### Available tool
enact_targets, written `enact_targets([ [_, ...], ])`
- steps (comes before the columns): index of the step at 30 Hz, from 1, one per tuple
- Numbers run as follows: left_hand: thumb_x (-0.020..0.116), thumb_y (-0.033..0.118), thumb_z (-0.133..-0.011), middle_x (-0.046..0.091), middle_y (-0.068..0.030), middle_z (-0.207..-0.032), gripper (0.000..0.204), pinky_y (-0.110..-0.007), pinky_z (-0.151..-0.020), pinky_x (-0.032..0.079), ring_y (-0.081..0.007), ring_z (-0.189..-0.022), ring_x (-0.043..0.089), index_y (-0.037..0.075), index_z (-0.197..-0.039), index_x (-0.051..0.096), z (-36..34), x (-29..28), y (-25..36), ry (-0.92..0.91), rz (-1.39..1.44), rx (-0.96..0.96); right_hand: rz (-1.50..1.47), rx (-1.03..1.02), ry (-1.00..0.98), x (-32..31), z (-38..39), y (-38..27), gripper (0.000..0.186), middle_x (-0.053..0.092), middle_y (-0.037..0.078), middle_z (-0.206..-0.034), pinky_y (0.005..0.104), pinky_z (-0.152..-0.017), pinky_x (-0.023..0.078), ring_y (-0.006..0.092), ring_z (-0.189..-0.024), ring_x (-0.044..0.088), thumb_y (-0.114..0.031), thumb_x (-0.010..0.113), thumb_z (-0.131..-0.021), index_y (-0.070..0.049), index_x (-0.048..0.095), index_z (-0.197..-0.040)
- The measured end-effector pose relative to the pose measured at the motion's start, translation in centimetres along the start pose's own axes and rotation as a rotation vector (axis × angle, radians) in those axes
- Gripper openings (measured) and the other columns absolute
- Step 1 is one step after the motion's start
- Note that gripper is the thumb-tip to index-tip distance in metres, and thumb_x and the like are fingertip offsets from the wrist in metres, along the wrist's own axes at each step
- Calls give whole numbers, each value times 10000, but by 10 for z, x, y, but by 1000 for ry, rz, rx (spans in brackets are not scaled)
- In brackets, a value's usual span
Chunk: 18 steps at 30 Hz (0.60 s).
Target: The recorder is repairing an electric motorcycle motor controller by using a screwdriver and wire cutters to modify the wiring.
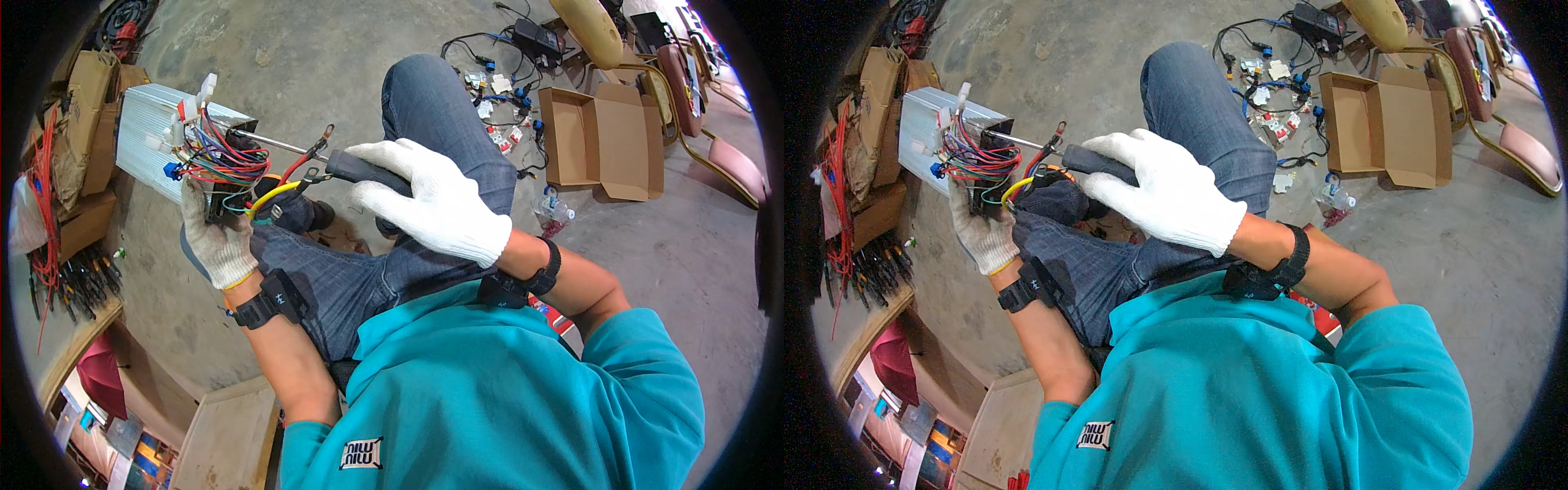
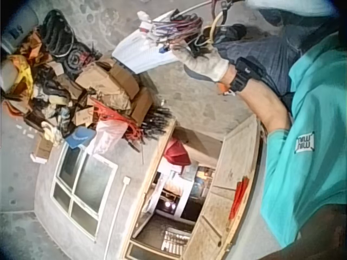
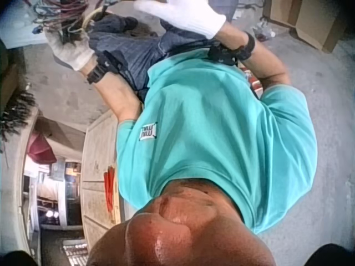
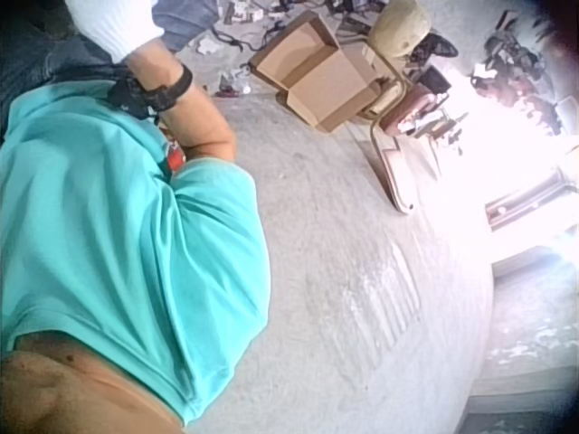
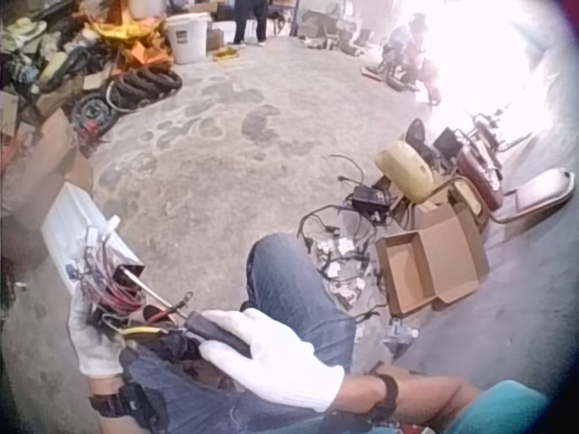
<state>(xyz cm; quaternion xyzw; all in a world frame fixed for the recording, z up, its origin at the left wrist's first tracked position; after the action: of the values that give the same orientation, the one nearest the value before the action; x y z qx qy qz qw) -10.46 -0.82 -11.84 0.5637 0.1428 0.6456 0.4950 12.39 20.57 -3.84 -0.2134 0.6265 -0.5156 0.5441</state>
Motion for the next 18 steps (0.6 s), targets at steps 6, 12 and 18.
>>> enact_targets([
  [6, 667, 250, -991, 704, -146, -1243, 418, -446, -808, 653, -308, -1006, 737, 29, -1341, 612, 2, 10, 0, 13, 18, 2, -422, 292, -185, -5, -9, -3, 438, 668, 108, -910, 314, -683, 522, 163, -748, 635, -334, 577, -1002, -21, 635, -1303],
  [12, 677, 197, -989, 713, -108, -1242, 357, -374, -767, 653, -249, -977, 743, 45, -1310, 646, 2, 6, 1, -15, 86, 2, -781, 553, -304, -2, -9, 7, 545, 631, 73, -955, 238, -567, 470, 97, -663, 588, -300, 761, -895, -5, 534, -1292],
  [18, 644, 285, -999, 704, -149, -1272, 415, -452, -848, 655, -305, -1051, 735, 45, -1337, 629, -3, -6, 1, -40, 83, 8, -201, 244, -141, -12, -4, -12, 491, 674, 153, -1009, 360, -786, 540, 261, -894, 683, -259, 752, -858, -15, 582, -1249],
])
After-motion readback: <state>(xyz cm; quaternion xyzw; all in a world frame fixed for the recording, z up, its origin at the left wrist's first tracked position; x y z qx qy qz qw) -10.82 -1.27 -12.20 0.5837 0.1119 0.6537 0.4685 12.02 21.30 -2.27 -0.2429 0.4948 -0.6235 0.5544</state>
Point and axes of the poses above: each hand's wrist, its own z-axis away from the middle knuckle, its own x-axis out of the palm, y = z × x, the point moved 2 cm from there along -z, towards the middle knuckle
